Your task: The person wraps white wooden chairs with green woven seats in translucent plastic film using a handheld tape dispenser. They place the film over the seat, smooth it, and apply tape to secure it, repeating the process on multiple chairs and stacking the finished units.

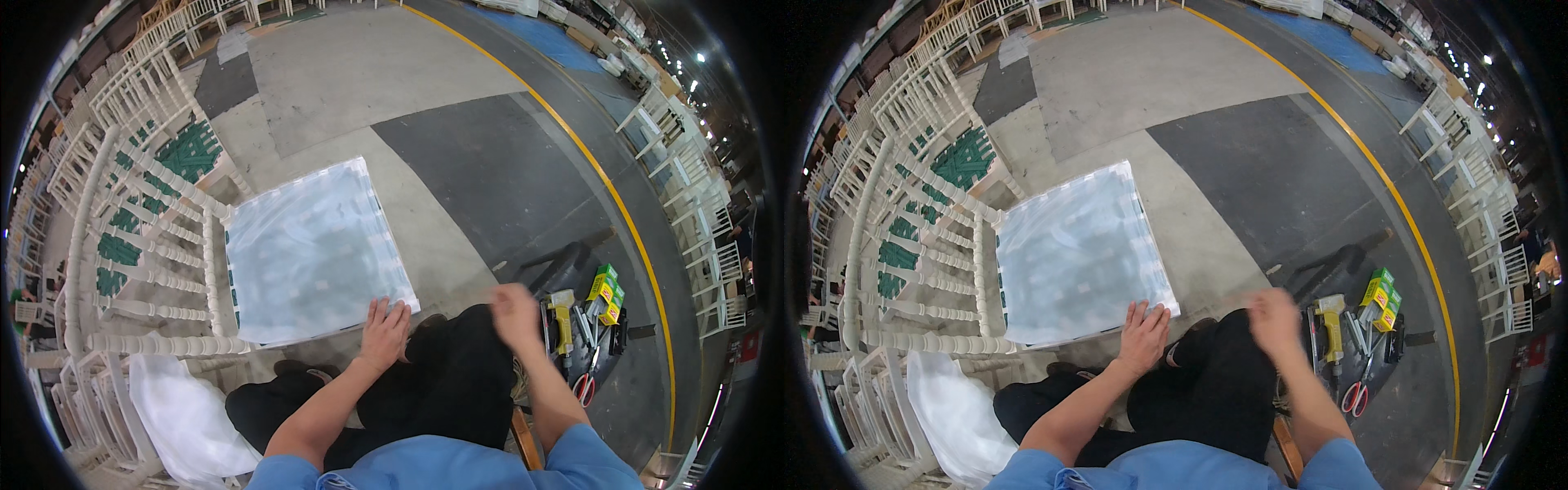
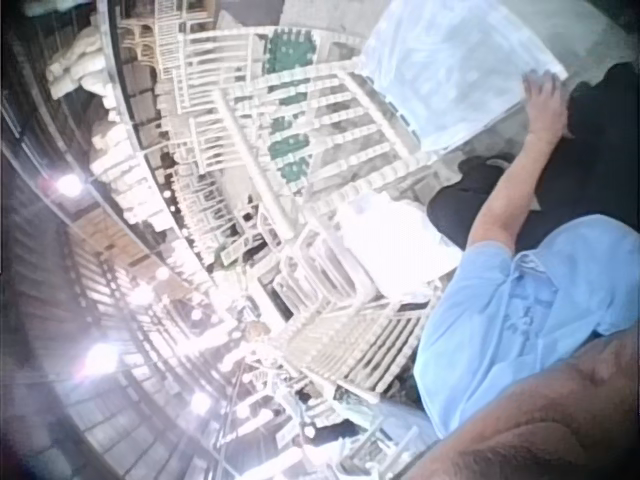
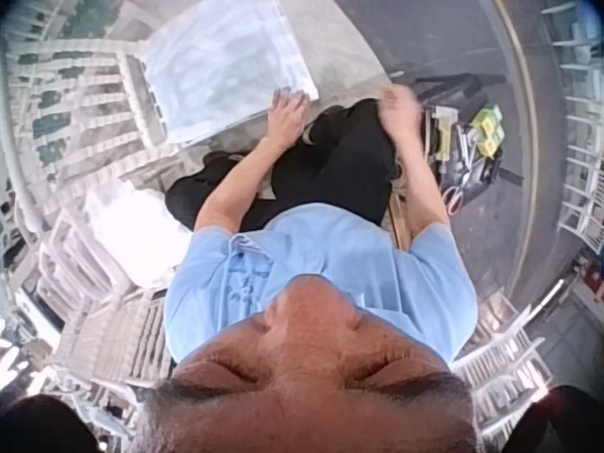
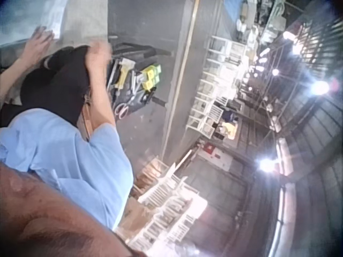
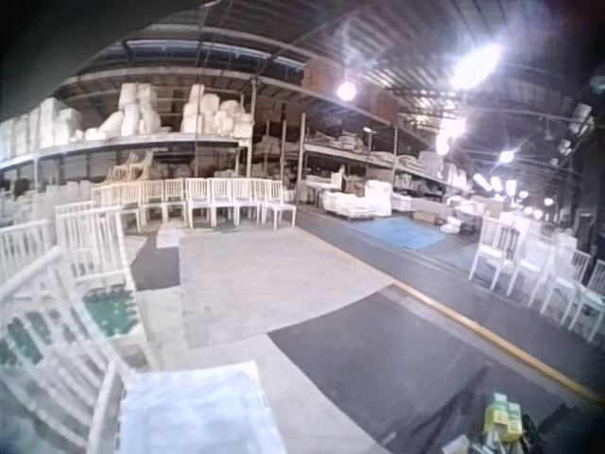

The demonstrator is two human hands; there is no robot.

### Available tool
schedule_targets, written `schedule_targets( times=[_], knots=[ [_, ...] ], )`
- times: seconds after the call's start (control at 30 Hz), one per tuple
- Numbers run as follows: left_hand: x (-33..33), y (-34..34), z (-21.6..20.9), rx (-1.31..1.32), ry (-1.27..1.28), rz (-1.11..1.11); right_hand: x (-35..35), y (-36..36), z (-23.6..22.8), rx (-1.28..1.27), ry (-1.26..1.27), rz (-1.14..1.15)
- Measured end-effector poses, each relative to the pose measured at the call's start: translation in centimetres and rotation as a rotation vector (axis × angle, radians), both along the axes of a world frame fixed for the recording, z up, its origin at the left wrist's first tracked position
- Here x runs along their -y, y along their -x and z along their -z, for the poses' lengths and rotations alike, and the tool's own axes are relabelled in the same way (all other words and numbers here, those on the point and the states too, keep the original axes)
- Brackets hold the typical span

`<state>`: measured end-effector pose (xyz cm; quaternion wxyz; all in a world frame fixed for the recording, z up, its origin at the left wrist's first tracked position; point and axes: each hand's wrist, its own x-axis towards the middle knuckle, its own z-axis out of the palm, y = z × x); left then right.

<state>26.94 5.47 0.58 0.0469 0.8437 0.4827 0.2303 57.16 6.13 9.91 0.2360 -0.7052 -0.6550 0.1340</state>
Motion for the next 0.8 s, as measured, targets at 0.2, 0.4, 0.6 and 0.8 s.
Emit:
schedule_targets(
  times=[0.2,0.4,0.6,0.8],
  knots=[
    [0.4,-1.2,-0.5,0.020,0.030,-0.005,6.1,-18.2,-0.3,0.285,0.409,0.541],
    [1.8,-0.8,0.2,-0.006,0.106,-0.041,5.2,-20.2,1.5,-0.211,0.447,0.528],
    [2.5,-0.9,1.3,-0.002,0.091,-0.079,1.0,-15.1,-2.9,-0.544,0.184,0.052],
    [2.3,-0.8,1.8,0.003,0.098,-0.086,-7.7,-3.2,-8.6,-0.551,0.548,-0.390]
  ],
)
